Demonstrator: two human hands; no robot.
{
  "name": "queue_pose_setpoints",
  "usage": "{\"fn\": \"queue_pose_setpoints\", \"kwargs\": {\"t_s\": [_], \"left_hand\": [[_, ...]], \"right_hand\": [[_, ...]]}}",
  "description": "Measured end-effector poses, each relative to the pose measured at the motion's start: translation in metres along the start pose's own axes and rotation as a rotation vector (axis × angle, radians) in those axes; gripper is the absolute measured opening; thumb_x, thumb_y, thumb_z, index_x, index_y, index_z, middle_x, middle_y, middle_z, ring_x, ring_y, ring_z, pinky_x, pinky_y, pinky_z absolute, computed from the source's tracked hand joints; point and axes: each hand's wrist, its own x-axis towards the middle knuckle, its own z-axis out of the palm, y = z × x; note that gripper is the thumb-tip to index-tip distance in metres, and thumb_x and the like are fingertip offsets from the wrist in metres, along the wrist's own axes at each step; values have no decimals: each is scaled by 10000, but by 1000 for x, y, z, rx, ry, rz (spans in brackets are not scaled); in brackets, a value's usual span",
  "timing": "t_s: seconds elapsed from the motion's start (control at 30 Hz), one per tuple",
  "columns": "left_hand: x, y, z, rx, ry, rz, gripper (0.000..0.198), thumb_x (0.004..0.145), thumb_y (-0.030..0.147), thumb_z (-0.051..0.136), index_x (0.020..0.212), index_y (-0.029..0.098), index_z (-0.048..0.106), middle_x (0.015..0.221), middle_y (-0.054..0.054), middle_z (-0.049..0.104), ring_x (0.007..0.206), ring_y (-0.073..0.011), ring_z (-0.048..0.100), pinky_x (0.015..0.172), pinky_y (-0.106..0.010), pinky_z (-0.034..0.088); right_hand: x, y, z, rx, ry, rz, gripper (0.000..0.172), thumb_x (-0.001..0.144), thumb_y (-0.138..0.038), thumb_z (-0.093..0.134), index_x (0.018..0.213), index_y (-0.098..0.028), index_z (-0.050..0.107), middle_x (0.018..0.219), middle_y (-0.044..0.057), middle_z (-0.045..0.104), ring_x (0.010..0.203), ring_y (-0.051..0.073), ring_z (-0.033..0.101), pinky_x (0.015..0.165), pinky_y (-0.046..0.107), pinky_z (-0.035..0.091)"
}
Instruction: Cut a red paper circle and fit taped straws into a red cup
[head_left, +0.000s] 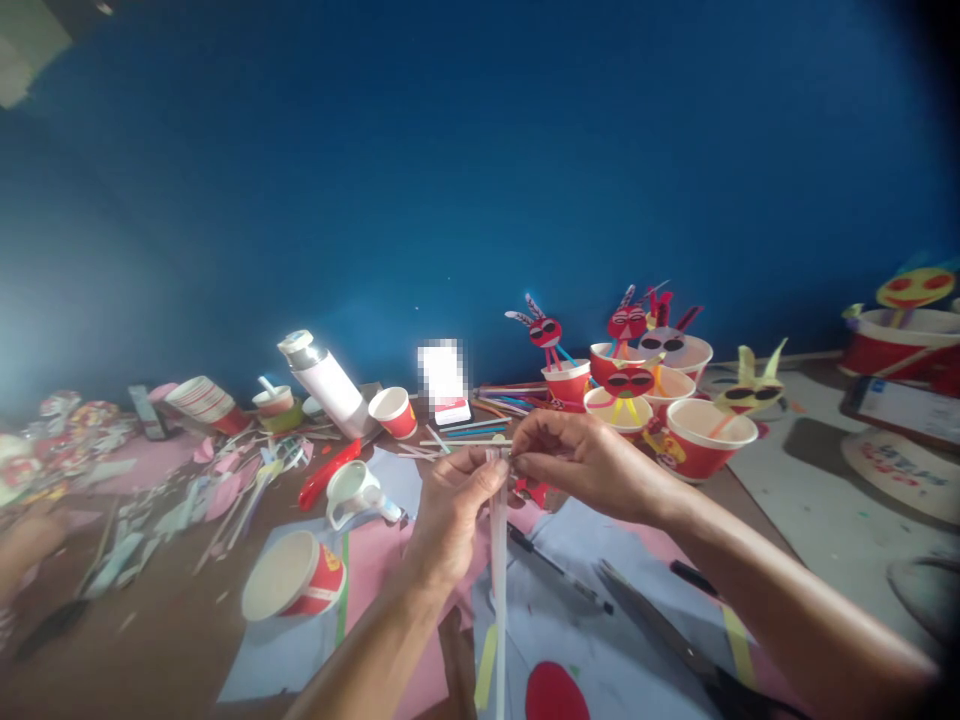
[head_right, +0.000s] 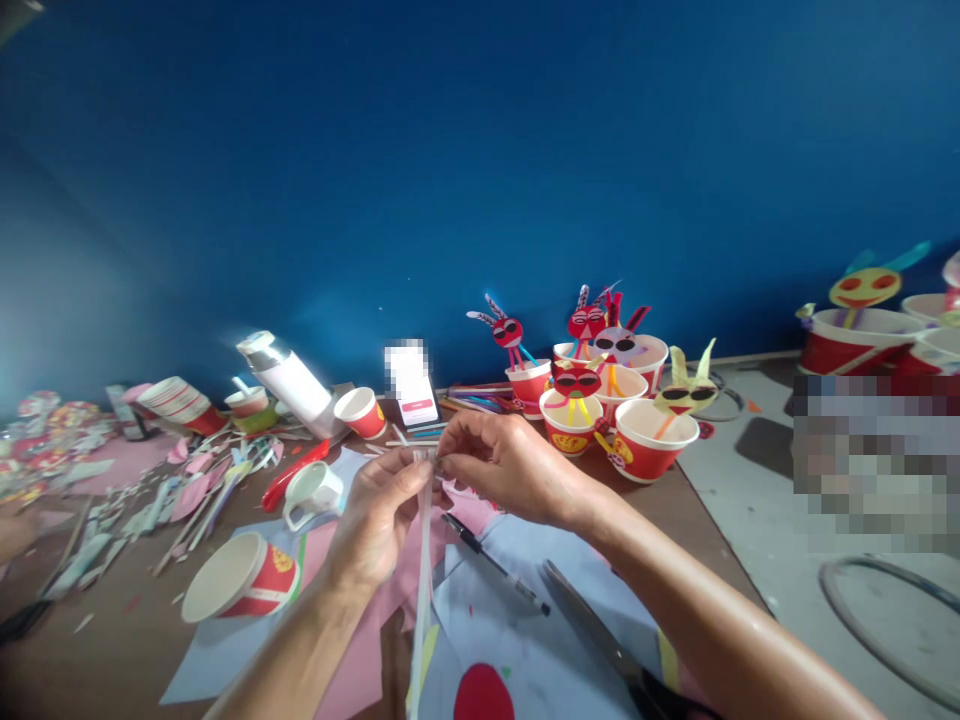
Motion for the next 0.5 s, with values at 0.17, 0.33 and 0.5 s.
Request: {"fn": "queue_pose_setpoints", "kwargs": {"t_s": [0.17, 0.33, 0.5], "left_hand": [[0, 1, 1, -38, 12, -53, 105, 716, 216, 646, 699, 113, 651, 585, -3, 625, 498, -101, 572, 515, -224, 490], [3, 2, 0, -135, 43, -147, 94, 660, 198, 677, 674, 112, 644, 546, 8, 604, 455, -102, 555, 419, -209, 452], [5, 0, -1, -199, 118, -207, 127, 583, 180, 718, 623, 119, 614, 485, 28, 576, 416, -92, 534, 425, -212, 474]], "right_hand": [[0, -1, -3, -196, 9, -110, 30, 835, -169, 525, 810, -185, 528, 635, -43, 573, 545, 80, 512, 515, 189, 394], [-1, 4, -1, -347, -6, -269, 27, 868, -146, 492, 860, -170, 501, 690, -24, 575, 560, 79, 509, 531, 192, 384], [-1, 11, 0, -471, -20, -353, 40, 876, -130, 467, 890, -164, 482, 692, -12, 576, 556, 93, 513, 519, 206, 369]]}}
